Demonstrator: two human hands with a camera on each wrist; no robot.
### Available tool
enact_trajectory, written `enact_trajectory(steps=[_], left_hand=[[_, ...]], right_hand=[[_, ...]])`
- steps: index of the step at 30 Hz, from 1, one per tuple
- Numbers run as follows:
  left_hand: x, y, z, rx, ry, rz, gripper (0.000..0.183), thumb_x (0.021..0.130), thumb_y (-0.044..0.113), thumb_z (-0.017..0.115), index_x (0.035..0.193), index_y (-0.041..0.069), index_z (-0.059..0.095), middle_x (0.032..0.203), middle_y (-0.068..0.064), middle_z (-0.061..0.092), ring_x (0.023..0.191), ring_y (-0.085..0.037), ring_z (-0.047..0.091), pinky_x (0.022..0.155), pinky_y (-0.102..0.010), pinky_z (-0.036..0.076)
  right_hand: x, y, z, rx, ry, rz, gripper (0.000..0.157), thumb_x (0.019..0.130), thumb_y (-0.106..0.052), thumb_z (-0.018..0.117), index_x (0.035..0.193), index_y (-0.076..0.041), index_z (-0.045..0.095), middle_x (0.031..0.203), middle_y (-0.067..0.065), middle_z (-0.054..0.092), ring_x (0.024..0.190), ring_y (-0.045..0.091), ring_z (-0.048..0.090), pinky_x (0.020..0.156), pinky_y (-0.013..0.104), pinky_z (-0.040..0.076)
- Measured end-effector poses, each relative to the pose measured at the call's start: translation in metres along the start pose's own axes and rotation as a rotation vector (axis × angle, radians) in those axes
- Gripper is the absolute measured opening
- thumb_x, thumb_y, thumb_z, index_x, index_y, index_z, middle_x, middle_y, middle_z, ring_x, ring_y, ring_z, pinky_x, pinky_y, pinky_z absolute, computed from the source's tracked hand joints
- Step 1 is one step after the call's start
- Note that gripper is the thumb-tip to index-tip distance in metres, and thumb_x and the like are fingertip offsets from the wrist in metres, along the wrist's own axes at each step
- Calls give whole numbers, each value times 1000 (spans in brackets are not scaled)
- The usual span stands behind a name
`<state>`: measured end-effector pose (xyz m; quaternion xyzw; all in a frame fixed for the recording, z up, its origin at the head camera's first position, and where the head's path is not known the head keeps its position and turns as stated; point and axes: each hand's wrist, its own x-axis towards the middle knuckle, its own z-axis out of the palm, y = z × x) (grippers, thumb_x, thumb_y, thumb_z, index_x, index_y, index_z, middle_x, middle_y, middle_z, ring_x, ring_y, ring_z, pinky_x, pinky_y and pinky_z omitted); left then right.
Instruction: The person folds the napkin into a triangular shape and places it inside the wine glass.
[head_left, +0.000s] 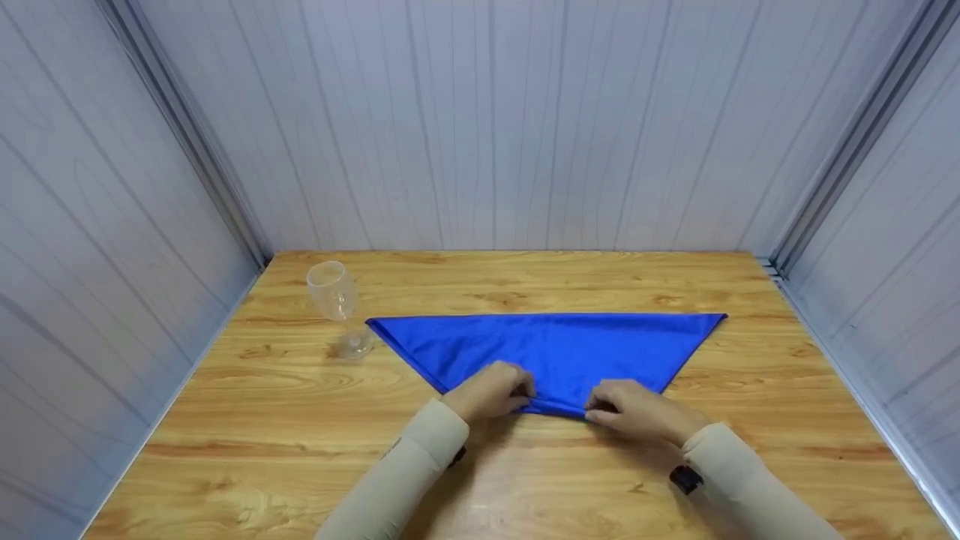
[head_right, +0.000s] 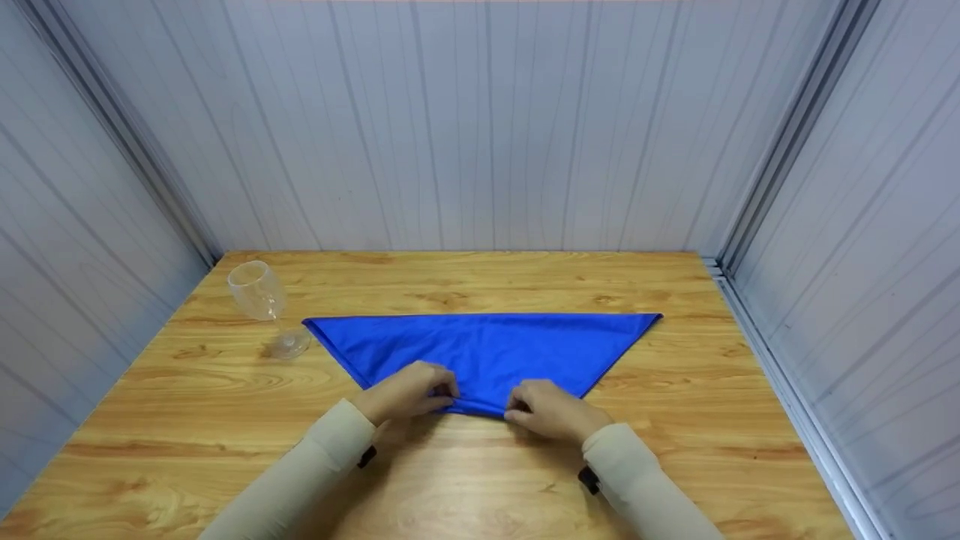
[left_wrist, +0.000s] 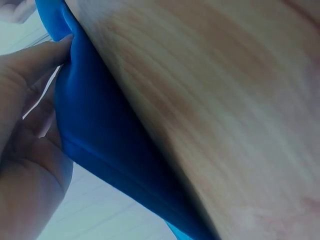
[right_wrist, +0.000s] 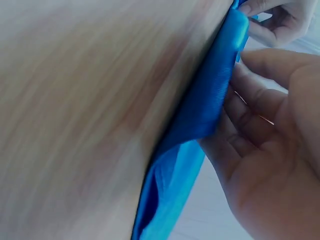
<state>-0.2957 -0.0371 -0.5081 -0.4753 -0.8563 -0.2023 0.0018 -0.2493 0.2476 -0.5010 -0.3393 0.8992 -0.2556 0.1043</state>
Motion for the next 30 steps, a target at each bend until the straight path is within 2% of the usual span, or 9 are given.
enact_trajectory(steps=[5,10,13,18,21,25,30], left_hand=[[-1,0,1,-2,11,-3,4,90,4,74,94,5,74,91,-5,73,87,-17,68,77,-24,53],[-1,-1,3,-1,12,-10,5,90,4,74,94,6,75,92,-4,73,86,-15,68,76,-22,53],[-2,-1,4,-5,6,-19,5,90,5,74,95,6,75,92,-4,73,85,-14,67,76,-21,52],[-2,-2,4,-38,-6,-47,5,91,6,74,96,6,74,93,-4,73,86,-14,67,77,-22,52],[-3,-4,3,-56,-6,-58,7,91,6,73,97,6,75,94,-4,73,87,-15,67,77,-22,52],[-4,-7,1,-113,-7,-89,9,92,7,72,100,5,75,95,-6,73,88,-18,68,78,-25,53],[-3,-9,0,-194,-33,-169,9,93,9,72,100,6,76,94,-5,74,89,-17,68,78,-25,53]], right_hand=[[-4,-3,2,-94,-2,-32,17,96,-24,69,106,-10,71,100,-3,61,92,15,58,80,37,52],[-3,-7,7,-248,60,-81,11,92,-19,75,99,-10,71,94,-2,60,87,15,56,75,36,52],[-1,-7,8,-288,82,-99,8,91,-15,75,95,-11,70,91,-2,60,84,16,57,72,35,52],[2,-5,7,-254,85,-119,3,95,-12,69,94,-9,68,89,-1,63,82,16,60,72,37,53],[4,0,5,-196,79,-105,5,98,-12,65,95,-10,68,89,-3,64,82,14,61,72,37,53],[8,7,0,-86,77,-50,5,101,-12,61,98,-9,64,89,-4,63,81,12,61,70,35,52],[15,12,-6,-1,43,-6,4,102,-11,59,99,-9,59,86,-4,61,76,10,57,66,31,49]])
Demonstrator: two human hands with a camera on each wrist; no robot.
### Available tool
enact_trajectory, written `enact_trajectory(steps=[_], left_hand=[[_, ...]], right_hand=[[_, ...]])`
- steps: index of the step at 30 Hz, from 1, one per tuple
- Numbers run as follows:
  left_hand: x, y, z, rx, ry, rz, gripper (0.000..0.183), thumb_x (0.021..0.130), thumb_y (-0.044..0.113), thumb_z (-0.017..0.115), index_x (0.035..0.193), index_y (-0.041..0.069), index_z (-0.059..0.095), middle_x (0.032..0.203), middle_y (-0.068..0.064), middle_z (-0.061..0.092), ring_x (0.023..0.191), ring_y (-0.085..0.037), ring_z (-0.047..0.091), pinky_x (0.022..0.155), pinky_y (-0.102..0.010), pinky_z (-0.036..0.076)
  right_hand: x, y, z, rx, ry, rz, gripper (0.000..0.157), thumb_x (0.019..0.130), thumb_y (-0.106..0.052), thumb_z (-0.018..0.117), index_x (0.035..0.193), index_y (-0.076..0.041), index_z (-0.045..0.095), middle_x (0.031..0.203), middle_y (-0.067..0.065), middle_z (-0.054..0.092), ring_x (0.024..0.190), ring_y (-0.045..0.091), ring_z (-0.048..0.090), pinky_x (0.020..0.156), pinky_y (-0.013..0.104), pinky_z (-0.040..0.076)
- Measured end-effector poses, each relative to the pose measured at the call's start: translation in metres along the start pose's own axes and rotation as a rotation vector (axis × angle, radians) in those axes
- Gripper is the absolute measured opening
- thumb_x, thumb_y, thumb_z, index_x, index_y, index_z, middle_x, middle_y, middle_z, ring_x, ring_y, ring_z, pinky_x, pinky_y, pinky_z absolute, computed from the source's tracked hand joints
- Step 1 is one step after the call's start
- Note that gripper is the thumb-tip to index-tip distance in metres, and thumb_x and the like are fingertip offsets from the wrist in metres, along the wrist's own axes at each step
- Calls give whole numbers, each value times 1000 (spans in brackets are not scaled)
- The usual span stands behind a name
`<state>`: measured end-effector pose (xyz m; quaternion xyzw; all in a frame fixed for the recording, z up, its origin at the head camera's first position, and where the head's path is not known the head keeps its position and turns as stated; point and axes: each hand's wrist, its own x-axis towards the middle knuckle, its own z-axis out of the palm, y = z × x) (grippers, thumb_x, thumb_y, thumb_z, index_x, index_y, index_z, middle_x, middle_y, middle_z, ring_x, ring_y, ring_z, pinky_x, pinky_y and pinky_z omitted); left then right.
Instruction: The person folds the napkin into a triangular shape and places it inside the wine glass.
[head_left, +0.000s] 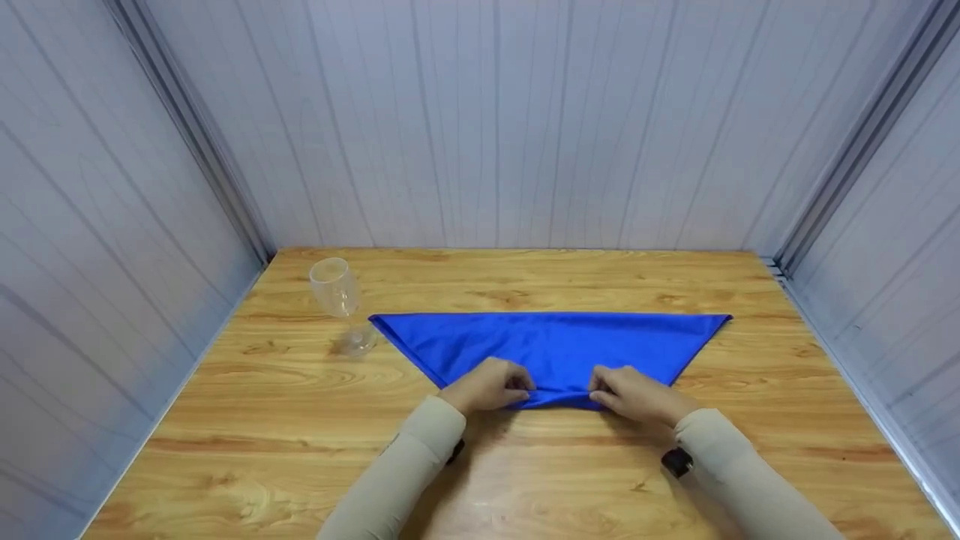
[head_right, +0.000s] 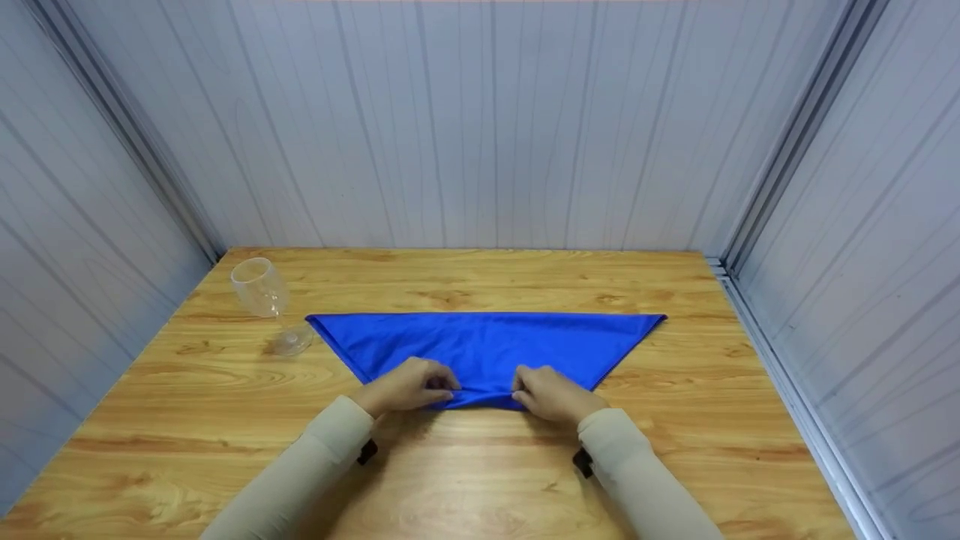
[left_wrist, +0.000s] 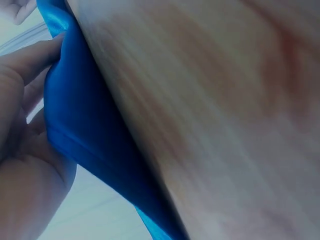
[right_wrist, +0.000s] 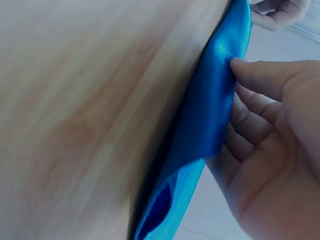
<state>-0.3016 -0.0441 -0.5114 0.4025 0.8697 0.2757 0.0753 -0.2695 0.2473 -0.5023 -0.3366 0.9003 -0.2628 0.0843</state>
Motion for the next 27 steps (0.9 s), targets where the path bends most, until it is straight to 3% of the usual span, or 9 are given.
enact_trajectory(steps=[8,15,27], left_hand=[[3,-1,-3,-40,-16,-106,6,92,11,74,96,7,76,89,-4,73,84,-14,65,78,-27,52],[5,0,-4,-62,0,-164,6,90,12,76,91,8,73,84,-2,70,81,-14,64,76,-28,51],[1,0,-2,-14,-14,-80,4,91,12,74,90,9,73,86,-1,71,80,-12,64,74,-25,51]], right_hand=[[11,-3,-2,-22,-79,42,8,102,-6,55,94,-9,54,83,-2,59,73,11,52,66,33,45],[14,-6,1,-118,-10,24,13,97,-6,63,87,-9,56,80,-2,54,75,16,52,67,37,45],[12,2,-2,-52,-5,32,16,96,-11,68,83,-12,59,78,-5,55,71,10,46,62,31,41]])
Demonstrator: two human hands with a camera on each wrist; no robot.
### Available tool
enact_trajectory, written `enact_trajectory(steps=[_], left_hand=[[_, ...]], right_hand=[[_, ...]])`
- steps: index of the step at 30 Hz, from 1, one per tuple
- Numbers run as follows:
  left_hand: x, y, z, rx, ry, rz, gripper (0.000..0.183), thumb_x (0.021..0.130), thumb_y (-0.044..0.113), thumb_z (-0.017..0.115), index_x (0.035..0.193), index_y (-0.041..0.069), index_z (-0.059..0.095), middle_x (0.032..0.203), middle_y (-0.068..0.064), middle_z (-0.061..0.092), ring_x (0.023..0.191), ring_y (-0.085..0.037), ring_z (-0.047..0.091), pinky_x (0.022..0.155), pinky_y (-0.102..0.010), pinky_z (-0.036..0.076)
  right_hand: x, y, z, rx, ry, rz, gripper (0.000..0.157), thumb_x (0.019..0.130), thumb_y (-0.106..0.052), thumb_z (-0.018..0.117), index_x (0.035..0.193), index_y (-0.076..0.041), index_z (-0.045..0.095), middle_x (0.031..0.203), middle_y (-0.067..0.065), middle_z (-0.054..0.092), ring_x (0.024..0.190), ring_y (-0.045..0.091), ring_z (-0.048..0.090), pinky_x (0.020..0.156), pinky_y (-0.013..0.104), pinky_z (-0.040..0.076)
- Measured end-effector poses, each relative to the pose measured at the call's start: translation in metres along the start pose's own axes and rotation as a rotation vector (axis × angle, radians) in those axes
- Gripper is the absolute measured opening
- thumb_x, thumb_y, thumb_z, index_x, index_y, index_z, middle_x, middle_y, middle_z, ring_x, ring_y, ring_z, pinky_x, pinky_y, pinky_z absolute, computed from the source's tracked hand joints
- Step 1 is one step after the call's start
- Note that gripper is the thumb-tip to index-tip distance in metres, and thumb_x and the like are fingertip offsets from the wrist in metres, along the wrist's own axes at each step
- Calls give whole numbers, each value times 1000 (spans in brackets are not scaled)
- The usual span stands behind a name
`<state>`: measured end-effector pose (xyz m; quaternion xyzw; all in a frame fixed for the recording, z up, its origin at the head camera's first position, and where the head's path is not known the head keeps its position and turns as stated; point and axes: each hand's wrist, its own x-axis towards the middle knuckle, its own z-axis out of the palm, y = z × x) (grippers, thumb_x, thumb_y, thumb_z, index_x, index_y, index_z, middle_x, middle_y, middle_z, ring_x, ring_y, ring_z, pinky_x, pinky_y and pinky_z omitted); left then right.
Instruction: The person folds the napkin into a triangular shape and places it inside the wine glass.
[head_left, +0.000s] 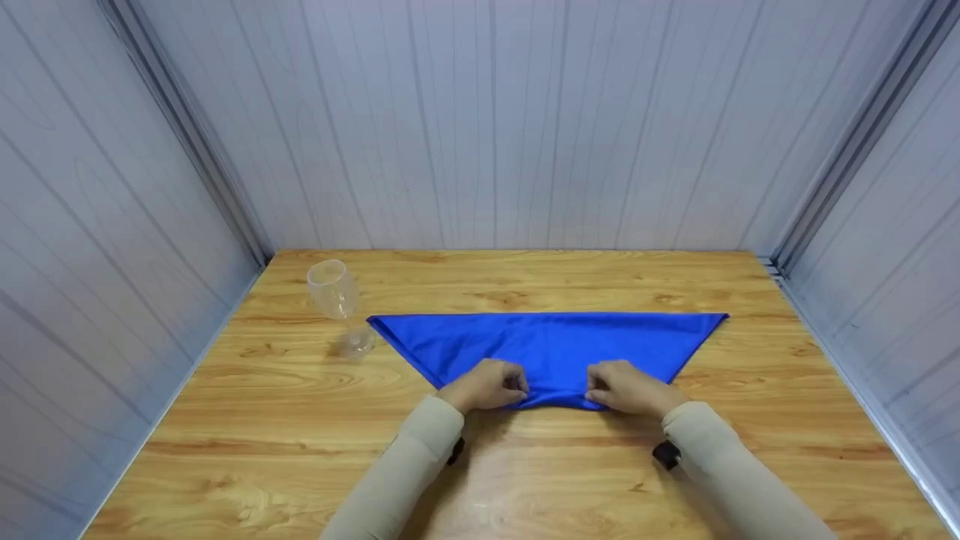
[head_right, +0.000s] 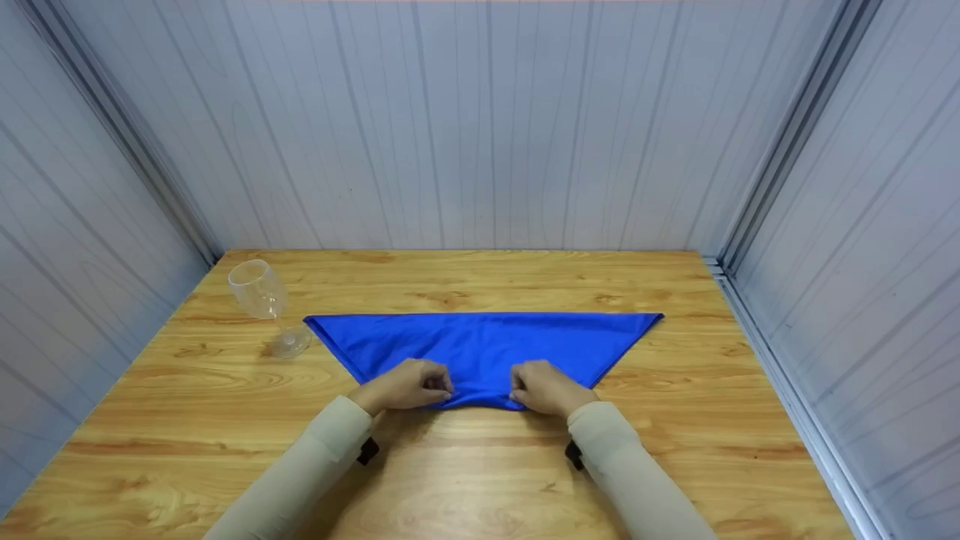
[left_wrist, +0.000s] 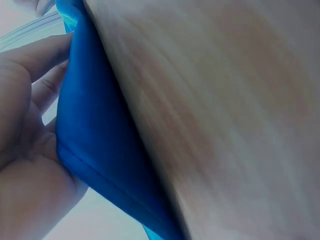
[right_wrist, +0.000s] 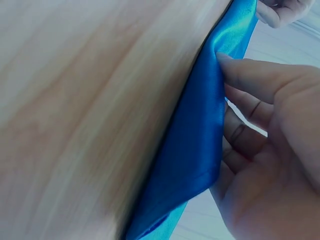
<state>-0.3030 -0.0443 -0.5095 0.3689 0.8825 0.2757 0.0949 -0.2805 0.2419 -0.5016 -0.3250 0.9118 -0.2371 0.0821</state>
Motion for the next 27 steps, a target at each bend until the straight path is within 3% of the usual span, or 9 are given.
enact_trajectory(steps=[7,12,17,21,27], left_hand=[[-5,8,0,184,7,98,7,92,13,73,94,8,78,89,-2,70,86,-14,62,79,-25,51],[-12,16,1,312,68,177,7,89,8,74,94,8,79,91,-1,72,90,-15,65,83,-25,52],[-18,20,3,317,101,198,7,87,3,74,91,8,78,86,1,72,83,-12,66,76,-25,53],[-20,21,3,318,84,177,4,87,10,76,91,8,77,85,1,71,79,-10,63,74,-26,52],[-22,20,4,309,81,154,19,81,17,85,96,9,77,91,1,72,84,-11,65,77,-28,53]], right_hand=[[-2,-1,-1,3,-30,18,16,96,-11,68,82,-12,59,77,-7,53,69,9,45,62,29,41],[-2,-3,-3,3,-24,4,16,96,-11,68,82,-11,59,78,-7,54,71,9,46,63,30,41],[-2,-4,-3,5,-25,13,16,96,-12,67,82,-11,59,79,-6,55,72,10,47,64,31,42],[-1,-4,-4,12,-23,26,16,96,-12,68,82,-10,59,79,-5,55,73,10,48,65,31,42],[-2,-3,-3,26,-26,41,17,96,-13,68,82,-10,59,79,-5,55,72,9,48,64,30,42]])
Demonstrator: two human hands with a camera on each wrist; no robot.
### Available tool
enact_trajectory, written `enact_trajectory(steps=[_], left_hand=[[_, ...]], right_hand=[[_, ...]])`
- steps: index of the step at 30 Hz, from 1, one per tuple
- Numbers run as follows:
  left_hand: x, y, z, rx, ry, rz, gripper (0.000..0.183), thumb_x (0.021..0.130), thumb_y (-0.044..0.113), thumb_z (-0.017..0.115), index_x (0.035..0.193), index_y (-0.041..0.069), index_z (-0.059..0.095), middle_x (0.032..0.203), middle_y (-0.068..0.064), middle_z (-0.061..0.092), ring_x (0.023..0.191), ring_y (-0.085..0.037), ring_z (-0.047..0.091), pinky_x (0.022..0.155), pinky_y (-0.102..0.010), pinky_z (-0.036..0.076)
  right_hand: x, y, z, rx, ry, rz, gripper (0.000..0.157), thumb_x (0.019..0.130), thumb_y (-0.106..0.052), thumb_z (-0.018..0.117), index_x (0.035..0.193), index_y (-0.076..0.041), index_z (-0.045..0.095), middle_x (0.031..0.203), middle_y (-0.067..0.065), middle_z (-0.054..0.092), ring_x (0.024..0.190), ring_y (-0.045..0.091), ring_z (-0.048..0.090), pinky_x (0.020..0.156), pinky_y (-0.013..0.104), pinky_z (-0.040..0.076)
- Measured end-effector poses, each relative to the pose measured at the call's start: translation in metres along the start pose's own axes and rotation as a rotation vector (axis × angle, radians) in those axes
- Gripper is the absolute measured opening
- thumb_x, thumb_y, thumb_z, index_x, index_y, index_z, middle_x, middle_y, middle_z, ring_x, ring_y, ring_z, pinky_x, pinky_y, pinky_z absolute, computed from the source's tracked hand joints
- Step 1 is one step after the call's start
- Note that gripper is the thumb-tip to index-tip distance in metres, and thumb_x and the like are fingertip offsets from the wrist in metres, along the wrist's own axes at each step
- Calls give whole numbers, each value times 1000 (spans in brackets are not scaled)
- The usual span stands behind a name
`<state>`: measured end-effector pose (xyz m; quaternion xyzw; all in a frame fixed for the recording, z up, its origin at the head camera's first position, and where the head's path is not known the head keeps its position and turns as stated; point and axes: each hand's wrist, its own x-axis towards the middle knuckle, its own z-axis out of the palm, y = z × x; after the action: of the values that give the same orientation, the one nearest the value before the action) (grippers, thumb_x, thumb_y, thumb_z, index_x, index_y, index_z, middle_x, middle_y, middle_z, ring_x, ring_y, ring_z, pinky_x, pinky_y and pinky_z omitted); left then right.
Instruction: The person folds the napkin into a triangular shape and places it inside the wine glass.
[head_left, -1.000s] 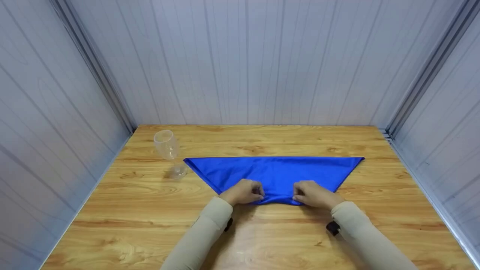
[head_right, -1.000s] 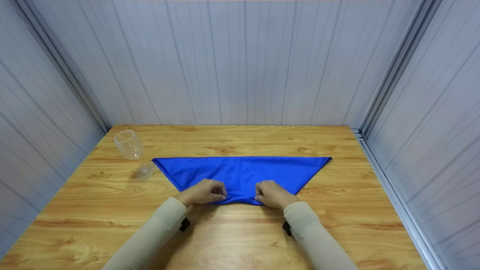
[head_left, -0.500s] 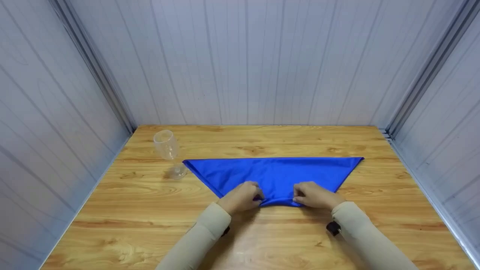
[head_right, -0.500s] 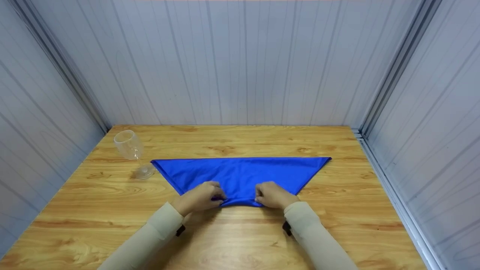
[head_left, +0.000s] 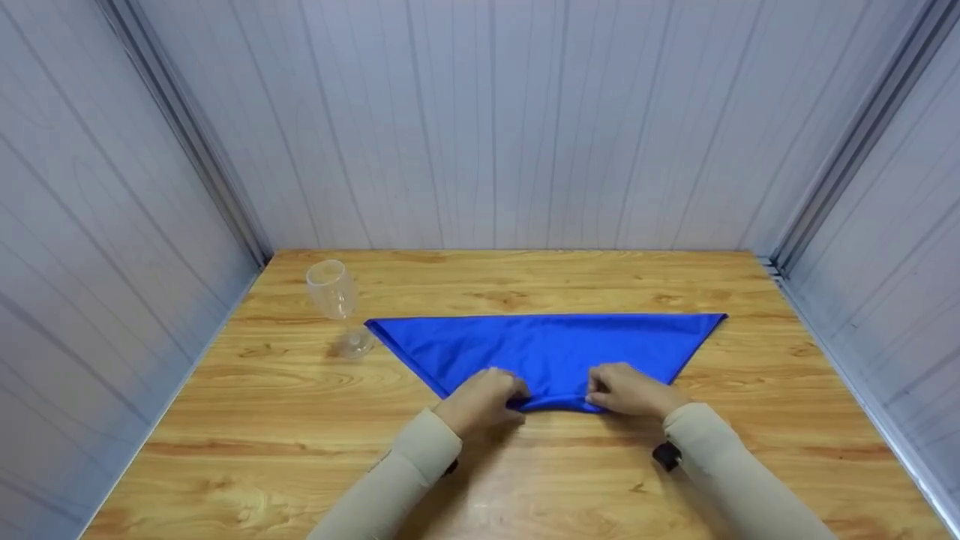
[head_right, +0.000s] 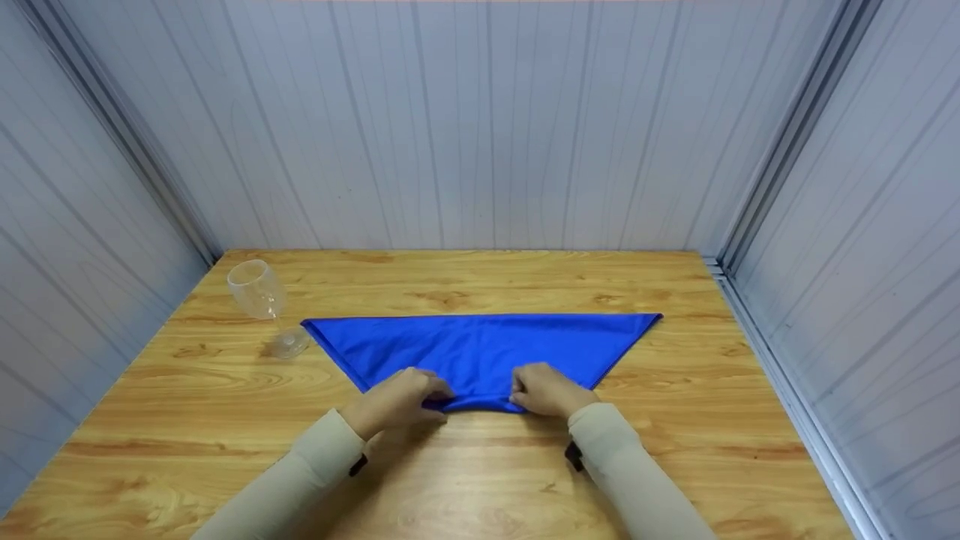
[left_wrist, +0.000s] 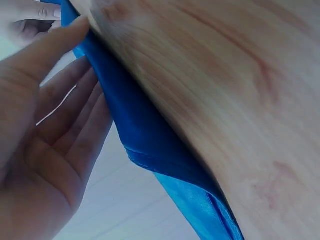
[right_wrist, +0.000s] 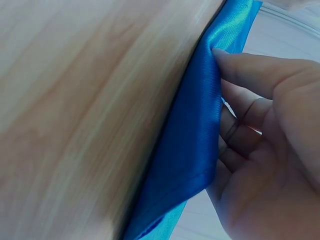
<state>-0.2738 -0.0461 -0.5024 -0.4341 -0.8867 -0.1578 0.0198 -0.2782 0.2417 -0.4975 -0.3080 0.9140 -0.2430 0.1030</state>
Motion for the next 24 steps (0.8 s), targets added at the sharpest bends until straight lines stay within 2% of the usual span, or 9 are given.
enact_trajectory(steps=[9,12,18,24], left_hand=[[3,0,5,72,45,-9,10,84,5,76,94,9,77,91,1,74,85,-16,69,77,-30,55],[3,-2,4,22,61,3,10,85,1,73,93,7,77,91,0,74,85,-15,70,76,-27,55],[5,-12,0,-79,51,17,7,92,5,72,96,5,77,92,-2,74,88,-15,70,78,-25,55],[11,-20,-4,-174,-11,-36,11,95,6,68,100,1,77,97,-8,74,94,-22,70,84,-30,55]], right_hand=[[0,3,2,11,17,-1,18,95,-13,69,81,-11,58,78,-6,54,71,9,48,64,30,43],[-1,5,3,7,21,-2,18,95,-13,69,81,-11,58,78,-6,54,71,9,48,65,30,43],[-2,5,1,25,0,13,17,97,-14,67,83,-12,58,79,-6,53,71,9,47,63,29,41],[-1,5,3,21,11,7,16,97,-13,67,84,-12,58,80,-5,55,72,10,48,65,30,42]])
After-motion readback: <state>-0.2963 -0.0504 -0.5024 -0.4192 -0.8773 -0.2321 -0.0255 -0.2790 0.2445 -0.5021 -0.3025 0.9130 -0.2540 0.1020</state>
